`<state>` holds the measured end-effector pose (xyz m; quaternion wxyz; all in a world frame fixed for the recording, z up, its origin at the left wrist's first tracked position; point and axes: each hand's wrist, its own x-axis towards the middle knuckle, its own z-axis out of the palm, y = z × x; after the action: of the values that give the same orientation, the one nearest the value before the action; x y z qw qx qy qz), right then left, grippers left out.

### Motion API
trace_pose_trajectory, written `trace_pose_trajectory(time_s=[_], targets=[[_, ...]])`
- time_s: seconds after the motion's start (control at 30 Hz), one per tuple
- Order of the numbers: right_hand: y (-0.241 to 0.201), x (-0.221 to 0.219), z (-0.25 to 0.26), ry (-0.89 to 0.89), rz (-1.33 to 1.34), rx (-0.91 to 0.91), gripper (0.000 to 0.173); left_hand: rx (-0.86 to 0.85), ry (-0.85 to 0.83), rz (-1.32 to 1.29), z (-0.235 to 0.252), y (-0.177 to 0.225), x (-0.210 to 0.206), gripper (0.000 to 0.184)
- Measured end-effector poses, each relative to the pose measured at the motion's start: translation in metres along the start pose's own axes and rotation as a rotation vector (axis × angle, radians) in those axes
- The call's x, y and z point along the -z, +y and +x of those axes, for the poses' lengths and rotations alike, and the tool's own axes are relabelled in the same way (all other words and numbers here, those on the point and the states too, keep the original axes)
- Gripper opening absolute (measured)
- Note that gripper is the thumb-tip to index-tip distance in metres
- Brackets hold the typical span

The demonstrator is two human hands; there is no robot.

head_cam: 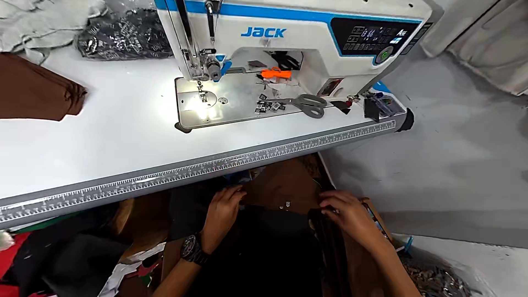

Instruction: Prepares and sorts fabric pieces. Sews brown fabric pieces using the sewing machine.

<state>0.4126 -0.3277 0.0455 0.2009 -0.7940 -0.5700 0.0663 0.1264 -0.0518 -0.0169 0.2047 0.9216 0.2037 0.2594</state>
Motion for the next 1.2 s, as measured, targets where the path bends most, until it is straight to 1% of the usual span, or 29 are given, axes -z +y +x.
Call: trace_pose_trajectory(time_s=[0.03, 0.07, 0.13, 0.2, 0.23, 0.27, 0.33, 0.4, 0.5, 0.57, 0.63, 0.67, 0.73, 0.77, 0.8, 0.87, 0.9, 0.93, 0.97, 1.03, 1.1, 1.13, 1.2], targets=[[-0.001, -0.001, -0.002, -0.017, -0.007, -0.011, 0.01, 0.046, -0.005, 0.012, -0.006, -0.004, 0.008, 0.023], [-0.005, -0.001, 0.0, 0.017, -0.005, -0.029, 0.014, 0.094, 0.004, 0.016, -0.011, -0.009, 0.021, 0.024], [-0.024, -0.003, 0.011, 0.162, 0.002, -0.068, 0.024, 0.173, 0.02, 0.01, -0.018, -0.019, 0.051, 0.022], [-0.055, -0.02, 0.025, 0.26, -0.005, -0.056, 0.046, 0.193, 0.018, 0.022, -0.03, -0.03, 0.077, 0.024], [-0.069, -0.035, 0.031, 0.262, -0.025, -0.009, 0.056, 0.197, 0.015, 0.031, -0.037, -0.034, 0.088, 0.025], [-0.08, -0.052, 0.035, 0.25, -0.075, 0.05, 0.061, 0.208, 0.012, 0.041, -0.046, -0.035, 0.097, 0.027], [-0.083, -0.083, 0.038, 0.212, -0.198, 0.128, 0.058, 0.251, 0.006, 0.046, -0.066, -0.035, 0.11, 0.029], [-0.066, -0.1, 0.038, 0.202, -0.197, 0.175, 0.052, 0.3, 0.005, 0.024, -0.086, -0.033, 0.117, 0.028], [-0.049, -0.101, 0.04, 0.165, -0.15, 0.268, 0.054, 0.388, -0.016, -0.051, -0.121, -0.026, 0.124, 0.025], [-0.048, -0.096, 0.039, 0.142, -0.175, 0.285, 0.06, 0.409, -0.053, -0.093, -0.138, -0.023, 0.122, 0.026], [-0.06, -0.084, 0.04, 0.147, -0.211, 0.268, 0.067, 0.415, -0.113, -0.086, -0.148, -0.022, 0.113, 0.033], [-0.073, -0.079, 0.042, 0.172, -0.182, 0.27, 0.064, 0.417, -0.136, -0.057, -0.149, -0.022, 0.109, 0.038], [-0.114, -0.082, 0.05, 0.212, -0.03, 0.268, 0.043, 0.399, -0.149, 0.042, -0.148, -0.024, 0.102, 0.041], [-0.139, -0.088, 0.057, 0.169, 0.06, 0.262, 0.035, 0.374, -0.153, 0.085, -0.145, -0.027, 0.1, 0.039], [-0.163, -0.098, 0.067, 0.08, 0.142, 0.265, 0.032, 0.346, -0.17, 0.109, -0.139, -0.029, 0.098, 0.034], [-0.201, -0.121, 0.087, -0.207, 0.222, 0.315, 0.033, 0.3, -0.254, 0.08, -0.127, -0.032, 0.101, 0.018], [-0.212, -0.132, 0.096, -0.344, 0.231, 0.359, 0.034, 0.297, -0.321, 0.044, -0.121, -0.032, 0.108, 0.013], [-0.218, -0.139, 0.101, -0.461, 0.25, 0.396, 0.029, 0.313, -0.396, -0.006, -0.116, -0.033, 0.119, 0.014], [-0.22, -0.141, 0.104, -0.541, 0.285, 0.425, 0.024, 0.329, -0.457, -0.071, -0.112, -0.037, 0.135, 0.017], [-0.212, -0.131, 0.107, -0.557, 0.41, 0.458, 0.026, 0.281, -0.493, -0.193, -0.108, -0.056, 0.173, 0.024], [-0.202, -0.107, 0.11, -0.5, 0.566, 0.449, 0.029, 0.153, -0.435, -0.238, -0.094, -0.077, 0.219, 0.027], [-0.2, -0.096, 0.114, -0.459, 0.647, 0.433, 0.029, 0.105, -0.397, -0.217, -0.075, -0.084, 0.246, 0.027], [-0.205, -0.078, 0.126, -0.352, 0.79, 0.387, 0.029, 0.031, -0.313, -0.094, -0.016, -0.085, 0.298, 0.02]])
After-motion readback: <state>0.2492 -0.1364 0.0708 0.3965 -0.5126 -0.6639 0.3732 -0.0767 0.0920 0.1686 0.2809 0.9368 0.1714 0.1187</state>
